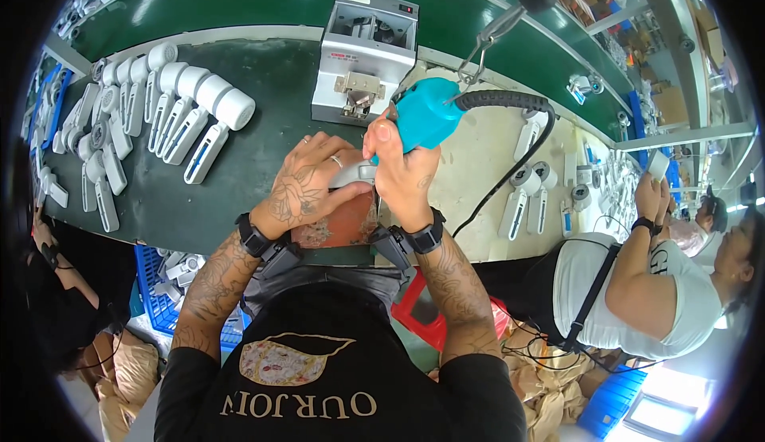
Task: The person picks up a handheld fan, places it on a red block, and uses a power screwdriver to drive a screw into the handle. This process is repeated for multiple fans, occasionally using a manual screwdriver to pry open the handle casing before fastening the screw.
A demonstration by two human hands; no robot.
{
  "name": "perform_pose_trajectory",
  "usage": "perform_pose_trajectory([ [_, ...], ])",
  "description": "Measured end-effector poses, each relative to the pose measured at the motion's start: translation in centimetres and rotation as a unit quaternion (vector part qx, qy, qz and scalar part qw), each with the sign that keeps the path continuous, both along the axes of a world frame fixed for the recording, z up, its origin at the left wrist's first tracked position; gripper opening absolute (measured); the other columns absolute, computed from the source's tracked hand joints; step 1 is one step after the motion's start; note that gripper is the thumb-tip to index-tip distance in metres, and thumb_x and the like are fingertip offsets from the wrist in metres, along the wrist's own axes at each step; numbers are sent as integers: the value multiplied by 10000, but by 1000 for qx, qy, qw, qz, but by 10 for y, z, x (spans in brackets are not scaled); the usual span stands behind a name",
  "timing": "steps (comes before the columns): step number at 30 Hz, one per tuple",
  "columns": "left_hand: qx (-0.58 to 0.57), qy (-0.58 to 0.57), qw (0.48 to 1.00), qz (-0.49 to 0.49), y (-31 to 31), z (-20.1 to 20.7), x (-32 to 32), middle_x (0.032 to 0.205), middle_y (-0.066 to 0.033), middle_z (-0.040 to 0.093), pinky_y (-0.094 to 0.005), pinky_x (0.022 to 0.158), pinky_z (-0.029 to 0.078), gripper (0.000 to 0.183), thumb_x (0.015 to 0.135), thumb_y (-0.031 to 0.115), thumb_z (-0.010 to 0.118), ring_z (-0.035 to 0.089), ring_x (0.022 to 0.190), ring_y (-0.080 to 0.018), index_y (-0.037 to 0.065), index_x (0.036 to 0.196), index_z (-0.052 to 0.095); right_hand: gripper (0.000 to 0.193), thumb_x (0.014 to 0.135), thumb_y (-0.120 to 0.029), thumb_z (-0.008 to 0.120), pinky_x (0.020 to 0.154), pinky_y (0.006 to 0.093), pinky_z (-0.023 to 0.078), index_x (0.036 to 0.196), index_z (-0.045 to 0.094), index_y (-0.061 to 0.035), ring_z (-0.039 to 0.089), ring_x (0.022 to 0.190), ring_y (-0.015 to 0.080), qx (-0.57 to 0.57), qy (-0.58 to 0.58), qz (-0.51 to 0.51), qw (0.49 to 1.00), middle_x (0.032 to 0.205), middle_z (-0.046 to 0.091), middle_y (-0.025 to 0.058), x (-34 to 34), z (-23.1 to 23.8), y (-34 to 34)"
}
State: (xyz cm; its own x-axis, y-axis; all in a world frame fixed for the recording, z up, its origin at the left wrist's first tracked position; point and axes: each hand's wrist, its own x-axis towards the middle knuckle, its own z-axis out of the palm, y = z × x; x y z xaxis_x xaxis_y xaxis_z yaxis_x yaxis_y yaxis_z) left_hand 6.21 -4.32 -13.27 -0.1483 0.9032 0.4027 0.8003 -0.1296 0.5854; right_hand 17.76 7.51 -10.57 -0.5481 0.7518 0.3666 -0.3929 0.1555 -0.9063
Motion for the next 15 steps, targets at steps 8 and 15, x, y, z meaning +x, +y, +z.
perform_pose_trajectory([
  [8, 7, -4, 1000, -3, -2, -2, 0, 1063, -51, 616, -429, 916, 460, 419, 828, 378, 746, 565, 989, -284, 103, 1137, 680, 390, 1037, -358, 538, 604, 308, 471, 1029, 555, 32, 574, 651, 163, 65, -39, -26, 997, 720, 570, 60, -16, 36, 3],
  [15, 11, -13, 1000, -14, -5, -2, -1, 1070, -64, 616, -416, 932, 461, 424, 793, 253, 718, 573, 1004, -278, 117, 1193, 681, 274, 1042, -272, 532, 584, 287, 461, 1021, 572, -2, 582, 639, 141, 130, 17, -56, 990, 719, 580, 46, -69, 30, 31],
])
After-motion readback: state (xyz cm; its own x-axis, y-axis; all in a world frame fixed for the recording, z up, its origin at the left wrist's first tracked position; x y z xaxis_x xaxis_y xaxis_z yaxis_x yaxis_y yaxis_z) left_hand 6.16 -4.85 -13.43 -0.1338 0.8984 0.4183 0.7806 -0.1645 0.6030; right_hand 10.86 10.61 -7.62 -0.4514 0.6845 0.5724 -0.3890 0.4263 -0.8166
